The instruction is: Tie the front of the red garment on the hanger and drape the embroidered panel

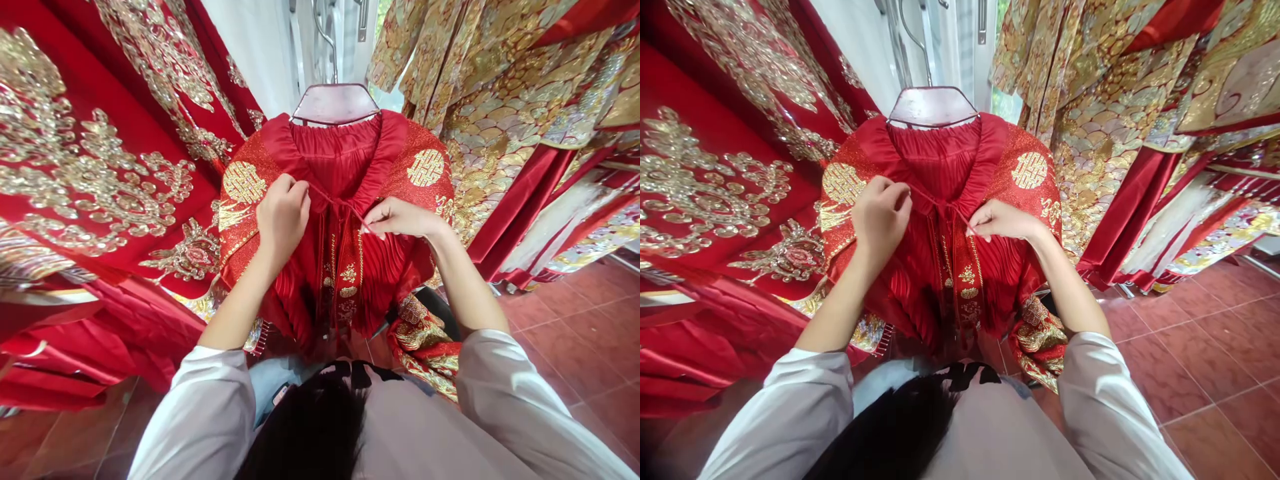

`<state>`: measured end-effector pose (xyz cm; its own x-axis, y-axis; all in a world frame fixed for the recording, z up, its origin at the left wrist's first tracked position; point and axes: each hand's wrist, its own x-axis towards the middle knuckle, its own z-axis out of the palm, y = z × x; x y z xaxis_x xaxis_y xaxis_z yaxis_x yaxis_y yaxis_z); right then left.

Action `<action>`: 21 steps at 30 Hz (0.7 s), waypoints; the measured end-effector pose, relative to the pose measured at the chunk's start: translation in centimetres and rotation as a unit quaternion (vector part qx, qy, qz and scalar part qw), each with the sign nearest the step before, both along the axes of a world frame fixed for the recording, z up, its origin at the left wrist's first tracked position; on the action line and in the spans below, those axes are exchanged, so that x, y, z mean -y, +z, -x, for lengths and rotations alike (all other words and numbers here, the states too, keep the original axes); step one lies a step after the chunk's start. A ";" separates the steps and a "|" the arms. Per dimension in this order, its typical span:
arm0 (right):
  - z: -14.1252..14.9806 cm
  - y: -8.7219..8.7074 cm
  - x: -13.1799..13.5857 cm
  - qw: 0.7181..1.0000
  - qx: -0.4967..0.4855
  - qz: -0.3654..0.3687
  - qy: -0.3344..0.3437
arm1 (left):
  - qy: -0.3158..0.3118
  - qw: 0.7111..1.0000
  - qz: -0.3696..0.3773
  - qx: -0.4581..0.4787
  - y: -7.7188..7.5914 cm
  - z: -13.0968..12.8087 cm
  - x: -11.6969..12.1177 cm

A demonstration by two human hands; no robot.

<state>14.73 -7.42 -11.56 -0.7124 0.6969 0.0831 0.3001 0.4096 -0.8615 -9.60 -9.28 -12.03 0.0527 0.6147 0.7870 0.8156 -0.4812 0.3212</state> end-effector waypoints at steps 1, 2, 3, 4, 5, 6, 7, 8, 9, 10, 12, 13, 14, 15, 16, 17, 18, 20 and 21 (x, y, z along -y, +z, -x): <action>0.4 0.1 0.3 1.000 -0.001 -0.006 0.024 | 0.010 1.000 -0.019 0.018 -0.4 -0.6 -0.5; 0.8 0.2 0.6 0.999 -0.016 -0.015 0.028 | 0.011 0.999 -0.035 0.037 -0.6 -1.2 -0.9; 1.4 0.3 0.9 0.998 -0.047 -0.027 0.012 | 0.005 0.997 -0.047 0.061 -0.8 -1.7 -1.3; 1.9 0.2 1.1 0.995 -0.090 -0.041 -0.020 | -0.008 0.995 -0.055 0.088 -0.8 -2.2 -1.6; 2.5 0.1 1.1 0.987 -0.138 -0.057 -0.062 | -0.030 0.991 -0.055 0.115 -0.8 -2.5 -1.8; 3.1 -0.1 1.1 0.975 -0.179 -0.075 -0.106 | -0.059 0.988 -0.045 0.136 -0.7 -2.8 -1.8; 3.6 -0.4 0.9 0.962 -0.206 -0.096 -0.149 | -0.093 0.984 -0.025 0.149 -0.6 -3.0 -1.7; 4.2 -0.8 0.7 0.949 -0.220 -0.124 -0.188 | -0.127 0.980 -0.001 0.150 -0.5 -3.1 -1.6; 4.7 -1.1 0.4 0.937 -0.220 -0.159 -0.222 | -0.154 0.977 0.024 0.143 -0.4 -3.2 -1.5; 5.1 -1.5 0.2 0.925 -0.205 -0.200 -0.248 | -0.170 0.976 0.045 0.129 -0.4 -3.2 -1.4; 5.8 -2.3 0.0 0.906 -0.147 -0.287 -0.275 | -0.173 0.977 0.073 0.101 -0.6 -3.1 -1.4; 6.0 -2.6 0.0 0.897 -0.113 -0.325 -0.278 | -0.167 0.978 0.081 0.091 -0.7 -3.0 -1.5; 6.1 -2.9 0.1 0.890 -0.076 -0.354 -0.276 | -0.161 0.980 0.086 0.083 -0.9 -3.0 -1.5; 6.0 -3.2 0.1 0.885 -0.042 -0.376 -0.272 | -0.159 0.980 0.089 0.075 -1.0 -3.0 -1.6; 6.0 -3.4 0.2 0.881 -0.013 -0.390 -0.268 | -0.156 0.981 0.089 0.066 -1.2 -2.9 -1.6; 5.8 -3.5 0.3 0.878 0.008 -0.400 -0.263 | -0.153 0.983 0.086 0.056 -1.4 -2.9 -1.6; 5.6 -3.6 0.3 0.876 0.021 -0.408 -0.257 | -0.147 0.985 0.082 0.044 -1.5 -2.9 -1.6; 5.4 -3.7 0.2 0.869 0.024 -0.425 -0.253 | -0.133 0.989 0.069 0.019 -1.9 -3.0 -1.6; 5.4 -3.7 0.2 0.863 0.015 -0.435 -0.256 | -0.126 0.990 0.060 0.007 -2.0 -3.0 -1.5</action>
